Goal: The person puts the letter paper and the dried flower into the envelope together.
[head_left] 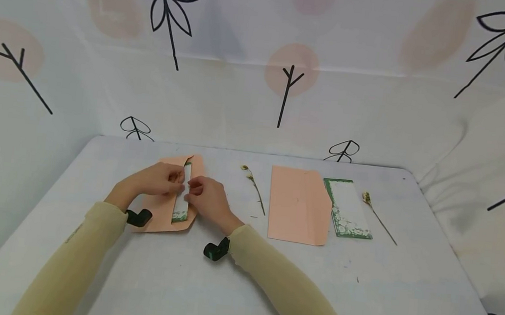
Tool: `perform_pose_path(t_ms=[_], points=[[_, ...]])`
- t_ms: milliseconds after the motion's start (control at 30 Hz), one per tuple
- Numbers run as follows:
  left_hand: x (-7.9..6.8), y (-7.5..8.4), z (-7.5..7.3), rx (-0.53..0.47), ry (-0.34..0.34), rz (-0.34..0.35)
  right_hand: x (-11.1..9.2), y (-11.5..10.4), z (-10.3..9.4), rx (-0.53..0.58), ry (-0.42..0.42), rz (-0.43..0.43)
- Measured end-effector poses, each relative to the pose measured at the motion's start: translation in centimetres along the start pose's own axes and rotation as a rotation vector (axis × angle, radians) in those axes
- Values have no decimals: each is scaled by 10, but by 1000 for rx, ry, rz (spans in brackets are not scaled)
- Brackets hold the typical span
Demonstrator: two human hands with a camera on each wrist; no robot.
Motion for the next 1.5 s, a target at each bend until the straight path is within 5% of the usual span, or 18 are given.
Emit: perform_pose_path(t_ms=[400, 800, 1500], points=[[-1, 2, -1, -36, -2, 2, 2, -2, 5, 78, -32, -21], [0, 0, 1, -29, 6, 19, 4, -1, 9, 164, -115, 49], [2, -5, 13, 11, -5, -4, -1, 17, 10, 261, -157, 0]])
Point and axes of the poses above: each hand's wrist, its own x-axis towards the middle knuckle, its own z-axis out of the palm, y = z × x, the point moved 2 cm from there along x, towards the middle knuckle, and after that the axes turned 8 degrees about -y, right-handed, at the moved point
